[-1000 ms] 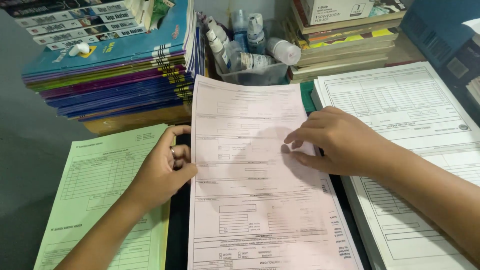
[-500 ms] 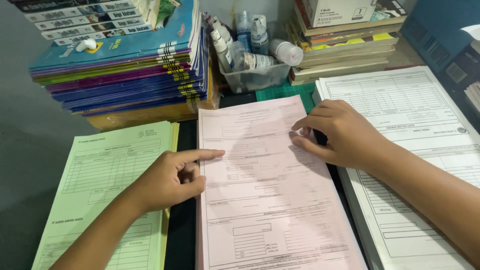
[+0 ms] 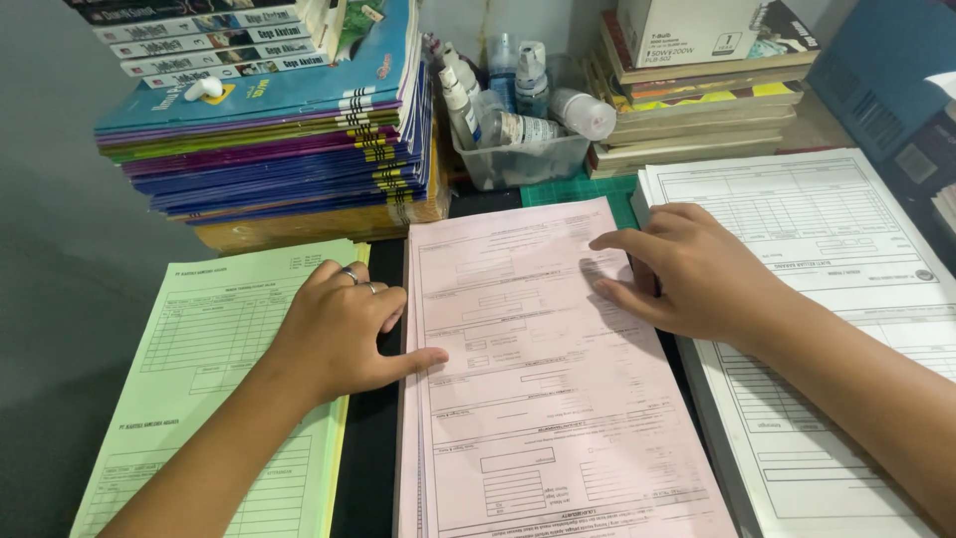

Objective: Sorting and organizing various printed forms and documents into folders

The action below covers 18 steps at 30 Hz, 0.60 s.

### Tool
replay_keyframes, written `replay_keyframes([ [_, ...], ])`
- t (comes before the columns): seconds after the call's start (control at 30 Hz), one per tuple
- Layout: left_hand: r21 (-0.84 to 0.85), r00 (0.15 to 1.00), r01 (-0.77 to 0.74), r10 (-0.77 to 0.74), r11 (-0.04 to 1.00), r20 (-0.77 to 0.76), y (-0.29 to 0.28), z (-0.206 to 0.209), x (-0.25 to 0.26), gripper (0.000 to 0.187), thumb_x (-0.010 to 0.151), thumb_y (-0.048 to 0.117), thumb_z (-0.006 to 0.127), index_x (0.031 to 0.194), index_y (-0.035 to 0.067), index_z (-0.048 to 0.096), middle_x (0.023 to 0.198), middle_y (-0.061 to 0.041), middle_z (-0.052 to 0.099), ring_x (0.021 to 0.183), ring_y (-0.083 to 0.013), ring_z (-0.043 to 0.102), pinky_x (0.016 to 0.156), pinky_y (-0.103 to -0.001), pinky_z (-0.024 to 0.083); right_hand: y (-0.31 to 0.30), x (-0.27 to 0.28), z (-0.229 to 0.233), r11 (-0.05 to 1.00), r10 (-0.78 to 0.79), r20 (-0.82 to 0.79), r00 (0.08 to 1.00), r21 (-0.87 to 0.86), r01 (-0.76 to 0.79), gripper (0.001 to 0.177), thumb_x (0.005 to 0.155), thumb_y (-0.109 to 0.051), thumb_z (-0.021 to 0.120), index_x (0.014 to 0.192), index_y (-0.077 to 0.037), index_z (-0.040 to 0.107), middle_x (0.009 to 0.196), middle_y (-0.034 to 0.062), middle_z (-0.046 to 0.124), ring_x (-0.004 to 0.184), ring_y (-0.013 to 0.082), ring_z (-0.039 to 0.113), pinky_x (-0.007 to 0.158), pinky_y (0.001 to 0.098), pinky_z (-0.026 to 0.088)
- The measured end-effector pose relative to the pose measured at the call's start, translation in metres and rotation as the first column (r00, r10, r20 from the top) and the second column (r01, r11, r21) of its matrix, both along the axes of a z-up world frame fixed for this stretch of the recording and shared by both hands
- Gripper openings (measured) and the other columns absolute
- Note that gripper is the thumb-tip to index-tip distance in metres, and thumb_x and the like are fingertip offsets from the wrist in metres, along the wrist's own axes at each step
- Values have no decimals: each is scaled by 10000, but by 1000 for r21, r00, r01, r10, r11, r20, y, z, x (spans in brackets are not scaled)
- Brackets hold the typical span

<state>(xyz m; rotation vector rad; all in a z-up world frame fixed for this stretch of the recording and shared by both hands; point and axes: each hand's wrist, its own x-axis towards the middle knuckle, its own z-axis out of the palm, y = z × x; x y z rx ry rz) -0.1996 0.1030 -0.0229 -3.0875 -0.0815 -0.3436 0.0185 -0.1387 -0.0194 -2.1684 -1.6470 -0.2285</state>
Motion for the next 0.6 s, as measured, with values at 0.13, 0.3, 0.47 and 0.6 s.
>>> replay_keyframes([
  [0.13, -20, 988, -55, 52, 998, -144, 3, -3, 1, 522, 716, 666, 503, 591, 161, 465, 522, -42, 546, 717, -240, 575, 774, -350, 381, 0, -2, 3, 995, -17, 106, 994, -98, 27, 284, 752, -320, 623, 965, -136, 663, 462, 5, 626, 711, 170, 649, 976, 379, 391],
  [0.3, -83, 988, -47, 34, 995, -152, 4, -12, 4, 447, 817, 546, 460, 583, 164, 455, 499, -25, 524, 675, -219, 569, 765, -342, 380, 1, 0, -1, 987, 6, 188, 982, -159, 25, 335, 757, -371, 606, 1001, -144, 642, 485, 12, 642, 756, 167, 661, 999, 388, 370],
  [0.47, 21, 997, -51, 52, 998, -60, 6, -25, 7, 442, 910, 433, 329, 601, 169, 504, 517, -24, 559, 656, -213, 598, 760, -353, 374, 0, 0, -4, 982, -18, 145, 989, -184, 45, 329, 779, -366, 583, 1027, -155, 635, 500, 16, 653, 772, 158, 664, 996, 381, 382],
  [0.6, 87, 999, -30, 28, 996, 23, 8, -35, 7, 412, 916, 402, 344, 618, 168, 505, 525, -40, 553, 664, -224, 601, 756, -362, 379, 1, -2, -4, 983, -1, 121, 993, -184, 23, 293, 780, -323, 593, 1024, -168, 642, 520, 6, 664, 774, 146, 666, 988, 368, 385],
])
